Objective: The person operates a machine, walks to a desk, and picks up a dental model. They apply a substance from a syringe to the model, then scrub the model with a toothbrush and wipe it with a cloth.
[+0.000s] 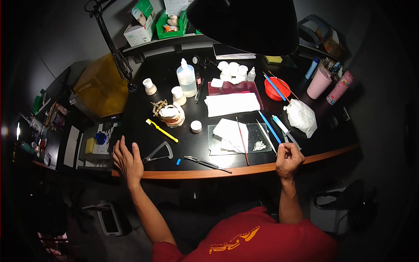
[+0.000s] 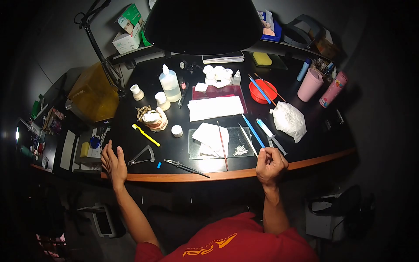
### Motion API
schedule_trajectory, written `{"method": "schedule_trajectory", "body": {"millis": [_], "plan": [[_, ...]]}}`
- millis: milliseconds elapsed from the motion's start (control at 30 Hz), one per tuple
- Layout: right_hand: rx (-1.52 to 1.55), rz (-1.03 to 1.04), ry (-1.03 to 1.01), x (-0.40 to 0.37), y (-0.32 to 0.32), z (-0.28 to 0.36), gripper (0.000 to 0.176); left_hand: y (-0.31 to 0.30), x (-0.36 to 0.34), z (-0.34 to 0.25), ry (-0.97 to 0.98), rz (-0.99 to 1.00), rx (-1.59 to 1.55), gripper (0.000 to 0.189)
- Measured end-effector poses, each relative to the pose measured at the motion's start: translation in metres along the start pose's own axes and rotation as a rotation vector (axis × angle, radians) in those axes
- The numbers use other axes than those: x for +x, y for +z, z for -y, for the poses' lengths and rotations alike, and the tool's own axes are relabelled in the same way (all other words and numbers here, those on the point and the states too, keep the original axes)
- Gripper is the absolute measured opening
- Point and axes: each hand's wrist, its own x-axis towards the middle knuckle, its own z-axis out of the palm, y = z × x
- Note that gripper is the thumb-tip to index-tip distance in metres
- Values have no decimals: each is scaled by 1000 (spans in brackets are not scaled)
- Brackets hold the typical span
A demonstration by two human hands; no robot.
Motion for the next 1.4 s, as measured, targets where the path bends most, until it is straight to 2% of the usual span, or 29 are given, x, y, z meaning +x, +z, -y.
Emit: {"method": "schedule_trajectory", "body": {"millis": [1400], "plan": [[30,-6,-4,-1,0,-2,11,0,-1,-1,16,-16,-12,62]]}}
